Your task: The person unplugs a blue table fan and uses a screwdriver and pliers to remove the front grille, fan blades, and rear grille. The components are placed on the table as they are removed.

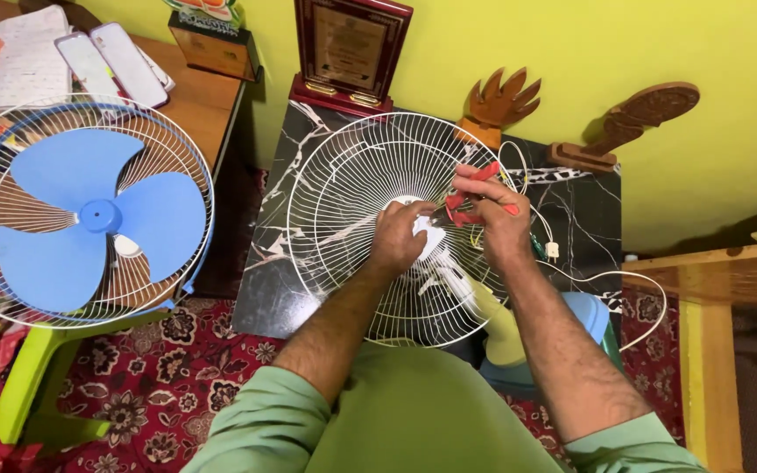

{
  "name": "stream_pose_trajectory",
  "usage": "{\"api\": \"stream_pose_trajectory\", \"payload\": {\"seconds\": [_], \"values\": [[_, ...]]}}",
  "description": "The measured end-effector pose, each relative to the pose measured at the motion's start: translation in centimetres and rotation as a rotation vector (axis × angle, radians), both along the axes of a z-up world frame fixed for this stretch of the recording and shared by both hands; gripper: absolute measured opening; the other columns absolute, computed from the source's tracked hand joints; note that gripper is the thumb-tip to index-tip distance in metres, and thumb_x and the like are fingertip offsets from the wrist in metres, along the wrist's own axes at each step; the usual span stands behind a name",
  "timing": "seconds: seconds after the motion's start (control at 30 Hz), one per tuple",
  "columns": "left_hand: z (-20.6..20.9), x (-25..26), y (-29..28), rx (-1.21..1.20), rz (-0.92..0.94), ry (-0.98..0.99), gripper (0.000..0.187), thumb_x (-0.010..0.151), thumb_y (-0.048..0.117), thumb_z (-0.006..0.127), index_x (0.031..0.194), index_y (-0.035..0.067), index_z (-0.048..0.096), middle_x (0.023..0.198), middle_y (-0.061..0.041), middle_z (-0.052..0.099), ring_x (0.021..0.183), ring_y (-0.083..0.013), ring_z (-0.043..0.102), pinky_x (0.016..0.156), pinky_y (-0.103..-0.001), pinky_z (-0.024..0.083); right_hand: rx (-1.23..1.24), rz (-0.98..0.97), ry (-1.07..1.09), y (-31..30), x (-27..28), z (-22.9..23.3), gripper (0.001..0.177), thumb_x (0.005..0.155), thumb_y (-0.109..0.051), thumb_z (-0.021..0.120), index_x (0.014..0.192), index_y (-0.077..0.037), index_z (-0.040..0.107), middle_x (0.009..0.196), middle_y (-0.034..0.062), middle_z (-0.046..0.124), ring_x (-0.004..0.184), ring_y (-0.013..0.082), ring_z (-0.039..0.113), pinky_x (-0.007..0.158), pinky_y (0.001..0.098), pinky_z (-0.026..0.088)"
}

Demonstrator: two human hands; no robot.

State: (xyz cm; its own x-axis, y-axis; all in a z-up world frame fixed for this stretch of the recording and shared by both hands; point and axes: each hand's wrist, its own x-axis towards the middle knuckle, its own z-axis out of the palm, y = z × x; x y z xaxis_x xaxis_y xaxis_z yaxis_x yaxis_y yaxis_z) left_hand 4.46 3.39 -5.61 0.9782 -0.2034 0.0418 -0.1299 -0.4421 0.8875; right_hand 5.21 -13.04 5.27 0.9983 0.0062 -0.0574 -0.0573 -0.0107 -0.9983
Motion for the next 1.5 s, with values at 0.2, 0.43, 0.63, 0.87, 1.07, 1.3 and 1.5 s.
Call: {"api": "stream_pose_trajectory", "payload": {"seconds": [0.2, 0.43, 0.63, 0.87, 1.07, 1.3, 1.5], "values": [[-0.1, 0.0, 0.0, -0.025, 0.02, 0.132, 0.046, 0.085, 0.009, 0.071, 0.129, 0.022, 0.07, 0.112, -0.011, 0.064, 0.108, -0.0243, 0.053, 0.1, -0.041, 0.044, -0.004, -0.002, 0.009, 0.1, -0.2, -0.8, 0.046, 0.082, 0.014, 0.041, 0.114, 0.003, 0.072, 0.142, 0.0152, 0.062, 0.105, 0.0224, 0.072, 0.082, 0.0325, 0.066], [-1.7, 0.1, 0.3, -0.077, -0.002, -0.127, 0.041, 0.084, 0.012, 0.071, 0.125, 0.02, 0.071, 0.106, -0.003, 0.072, 0.1, -0.0228, 0.056, 0.096, -0.041, 0.04, 0.041, 0.061, -0.199, -0.2, 0.3, -3.7, 0.026, 0.089, 0.013, 0.044, 0.105, 0.001, 0.062, 0.134, 0.018, 0.063, 0.11, 0.0235, 0.07, 0.094, 0.0369, 0.063], [-1.1, -0.2, -0.1, -0.045, 0.061, -0.03, 0.043, 0.078, 0.02, 0.078, 0.121, 0.019, 0.073, 0.101, -0.007, 0.067, 0.098, -0.0253, 0.055, 0.091, -0.04, 0.041, 0.213, -0.002, -0.228, 1.8, 0.0, -3.2, 0.039, 0.1, -0.01, 0.061, 0.132, -0.018, 0.041, 0.119, 0.0161, 0.061, 0.092, 0.0197, 0.065, 0.082, 0.0366, 0.059], [-1.4, -0.1, -0.2, -0.074, 0.063, -0.215, 0.038, 0.083, 0.021, 0.075, 0.121, 0.021, 0.072, 0.108, -0.001, 0.074, 0.101, -0.0248, 0.059, 0.095, -0.044, 0.042, 0.246, -0.07, -0.3, 2.6, -0.5, -2.3, 0.031, 0.107, -0.031, 0.057, 0.117, -0.003, 0.057, 0.117, 0.0139, 0.061, 0.096, 0.0192, 0.062, 0.084, 0.0359, 0.059], [-1.8, 0.2, -0.6, -0.027, 0.068, -0.138, 0.039, 0.079, 0.015, 0.081, 0.116, 0.023, 0.074, 0.103, -0.001, 0.074, 0.101, -0.0251, 0.06, 0.094, -0.043, 0.043, 0.282, -0.013, -0.33, 1.7, 0.5, -2.8, 0.041, 0.11, -0.038, 0.05, 0.113, 0.002, 0.059, 0.106, 0.0142, 0.063, 0.1, 0.0231, 0.062, 0.093, 0.0382, 0.054], [-3.6, 0.6, -0.6, -0.046, 0.056, -0.14, 0.04, 0.079, 0.012, 0.082, 0.117, 0.02, 0.072, 0.096, -0.005, 0.07, 0.1, -0.026, 0.062, 0.095, -0.043, 0.045, 0.255, 0.274, -0.204, -0.6, 2.6, -2.6, 0.046, 0.109, -0.04, 0.051, 0.112, 0.003, 0.066, 0.105, 0.0167, 0.068, 0.102, 0.0275, 0.066, 0.098, 0.0433, 0.054], [-3.9, 1.0, -0.5, -0.075, 0.045, -0.216, 0.044, 0.075, 0.009, 0.077, 0.119, 0.016, 0.071, 0.105, -0.006, 0.068, 0.103, -0.0281, 0.061, 0.093, -0.042, 0.046, 0.158, 0.554, 0.001, -3.4, 5.2, -1.3, 0.041, 0.106, -0.037, 0.055, 0.1, 0.0, 0.071, 0.109, 0.0195, 0.07, 0.118, 0.0317, 0.065, 0.11, 0.0502, 0.05]]}}
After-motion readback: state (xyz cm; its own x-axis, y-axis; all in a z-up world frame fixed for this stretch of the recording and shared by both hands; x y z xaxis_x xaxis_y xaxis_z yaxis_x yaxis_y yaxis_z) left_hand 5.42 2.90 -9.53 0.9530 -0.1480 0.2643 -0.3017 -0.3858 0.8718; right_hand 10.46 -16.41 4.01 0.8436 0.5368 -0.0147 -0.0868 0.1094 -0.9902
